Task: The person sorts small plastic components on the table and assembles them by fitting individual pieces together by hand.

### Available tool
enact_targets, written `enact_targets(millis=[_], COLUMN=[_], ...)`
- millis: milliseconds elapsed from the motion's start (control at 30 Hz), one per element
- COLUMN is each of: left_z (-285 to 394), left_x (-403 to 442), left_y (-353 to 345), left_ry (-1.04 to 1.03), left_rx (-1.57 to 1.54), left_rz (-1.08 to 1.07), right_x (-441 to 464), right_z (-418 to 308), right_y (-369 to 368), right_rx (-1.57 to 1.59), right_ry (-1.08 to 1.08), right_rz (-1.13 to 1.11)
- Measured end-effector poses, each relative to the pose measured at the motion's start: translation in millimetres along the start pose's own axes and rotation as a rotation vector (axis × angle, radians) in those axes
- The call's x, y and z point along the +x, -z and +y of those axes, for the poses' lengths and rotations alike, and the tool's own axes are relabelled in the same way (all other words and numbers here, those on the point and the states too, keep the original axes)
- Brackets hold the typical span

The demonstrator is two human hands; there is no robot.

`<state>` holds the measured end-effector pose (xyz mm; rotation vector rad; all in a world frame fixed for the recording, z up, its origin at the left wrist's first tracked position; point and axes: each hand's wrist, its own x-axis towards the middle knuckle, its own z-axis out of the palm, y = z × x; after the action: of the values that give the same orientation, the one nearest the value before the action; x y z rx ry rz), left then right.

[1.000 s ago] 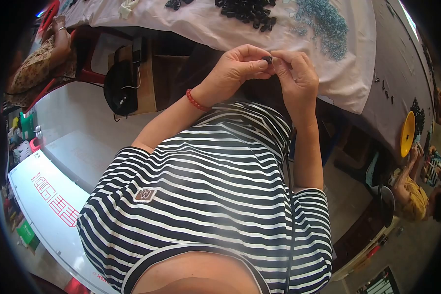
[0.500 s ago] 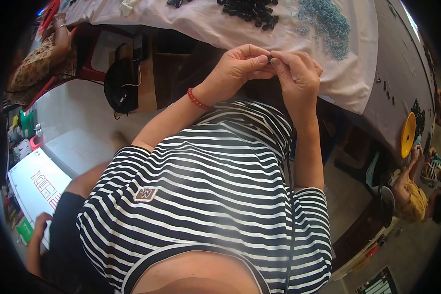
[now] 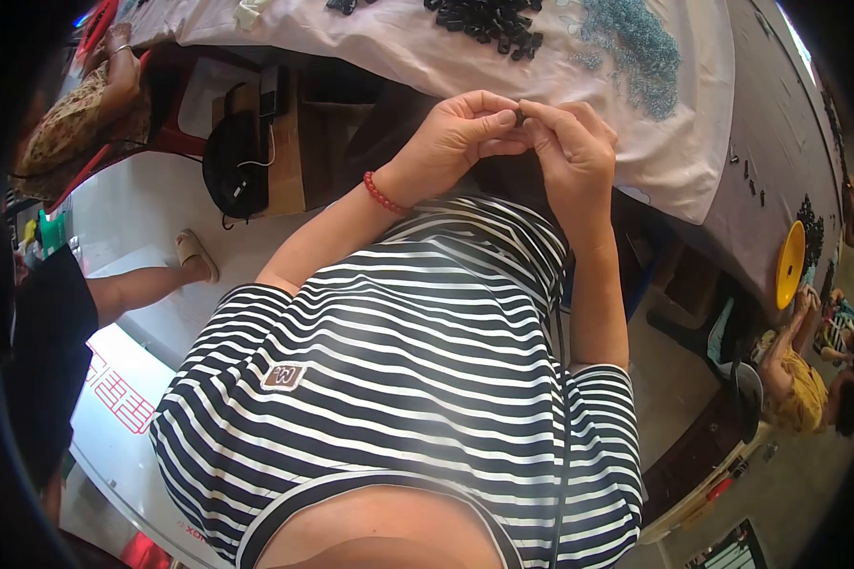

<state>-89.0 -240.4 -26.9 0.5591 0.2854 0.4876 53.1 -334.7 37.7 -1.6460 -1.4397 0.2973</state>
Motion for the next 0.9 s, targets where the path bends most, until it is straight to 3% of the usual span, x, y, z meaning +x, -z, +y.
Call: enact_targets(millis=[200,300,467,567,900], left_z=[0,1,7,8,11], left_x=[0,1,0,-1,-3], left_y=[1,2,1,2,3], left_ry=[-0.014,-0.017,-0.008,-0.016,-0.007], left_rx=[-0.037,-0.050,-0.066,-0.061,-0.088], left_rz=[-0.006,-0.017,-0.048,-0.063,-0.060], right_x=[7,21,60,75,88], right_z=[11,29,69,73,73], right_y=[2,-8,-44,-66,-78], right_rx=[0.394,0.284,-0.158,-0.355,-0.518], right_ry=[-0.241,-0.296,0.248,0.374,0.365], right_rz=[-0.082,0.052,0.114,0.143,0.034])
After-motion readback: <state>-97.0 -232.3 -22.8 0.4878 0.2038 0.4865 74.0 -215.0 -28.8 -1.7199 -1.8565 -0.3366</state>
